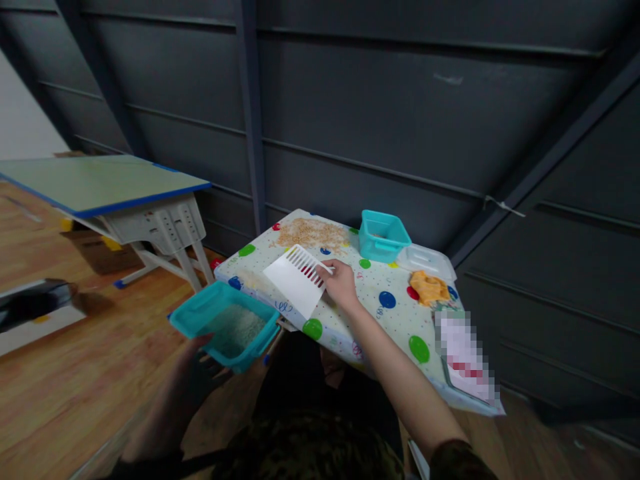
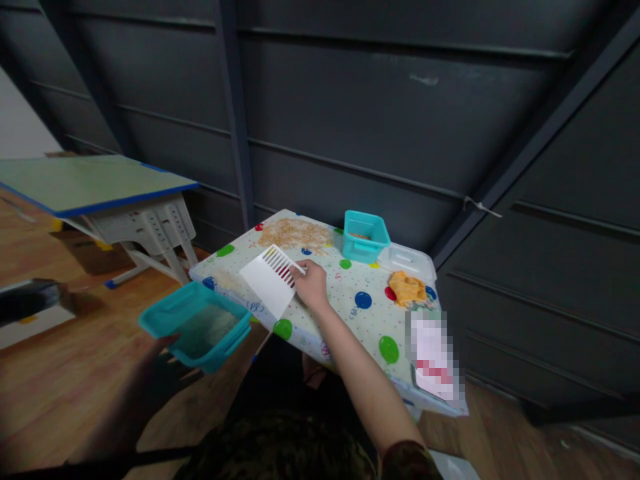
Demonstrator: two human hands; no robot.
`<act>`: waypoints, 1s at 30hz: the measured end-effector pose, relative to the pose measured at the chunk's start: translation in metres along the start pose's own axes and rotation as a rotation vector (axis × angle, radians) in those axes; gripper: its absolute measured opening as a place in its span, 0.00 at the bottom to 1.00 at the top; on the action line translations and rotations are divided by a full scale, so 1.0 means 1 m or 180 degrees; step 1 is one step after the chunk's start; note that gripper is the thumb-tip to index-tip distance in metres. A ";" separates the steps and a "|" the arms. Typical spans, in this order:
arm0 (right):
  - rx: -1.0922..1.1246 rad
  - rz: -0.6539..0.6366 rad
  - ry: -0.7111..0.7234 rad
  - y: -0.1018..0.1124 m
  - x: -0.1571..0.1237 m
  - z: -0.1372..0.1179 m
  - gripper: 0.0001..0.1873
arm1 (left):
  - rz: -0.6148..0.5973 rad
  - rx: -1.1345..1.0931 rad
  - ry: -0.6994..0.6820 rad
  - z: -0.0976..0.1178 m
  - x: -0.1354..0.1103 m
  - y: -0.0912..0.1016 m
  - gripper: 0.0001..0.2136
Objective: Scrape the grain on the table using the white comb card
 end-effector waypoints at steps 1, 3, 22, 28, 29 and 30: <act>-0.0009 -0.0004 0.0006 0.001 -0.002 0.000 0.06 | 0.0005 0.0006 0.0002 0.000 0.002 0.000 0.09; 0.0126 -0.0099 0.0003 0.001 -0.005 -0.001 0.06 | 0.0036 0.0012 -0.0006 0.000 0.004 0.000 0.09; 0.0501 -0.0020 0.0179 0.006 -0.012 -0.009 0.18 | -0.0097 0.0050 0.0071 0.000 0.000 -0.005 0.08; 0.0486 -0.0286 0.0189 -0.004 -0.022 -0.008 0.18 | -0.0287 0.0088 0.0074 -0.001 0.004 -0.002 0.11; 0.0554 -0.0328 0.0153 -0.006 -0.022 -0.009 0.18 | -0.0310 0.0076 0.0055 -0.001 0.005 -0.001 0.11; 0.0595 -0.0330 0.0125 -0.007 -0.020 -0.009 0.18 | -0.0318 0.0071 0.0047 -0.001 0.005 0.001 0.11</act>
Point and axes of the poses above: each hand's wrist, its own x-axis towards the middle knuckle, its own y-axis out of the back of the hand, z = x × y, the point moved 3 cm from there along x, towards the middle knuckle, and after that the axes turned 13 degrees about y, right-handed, at the moved point
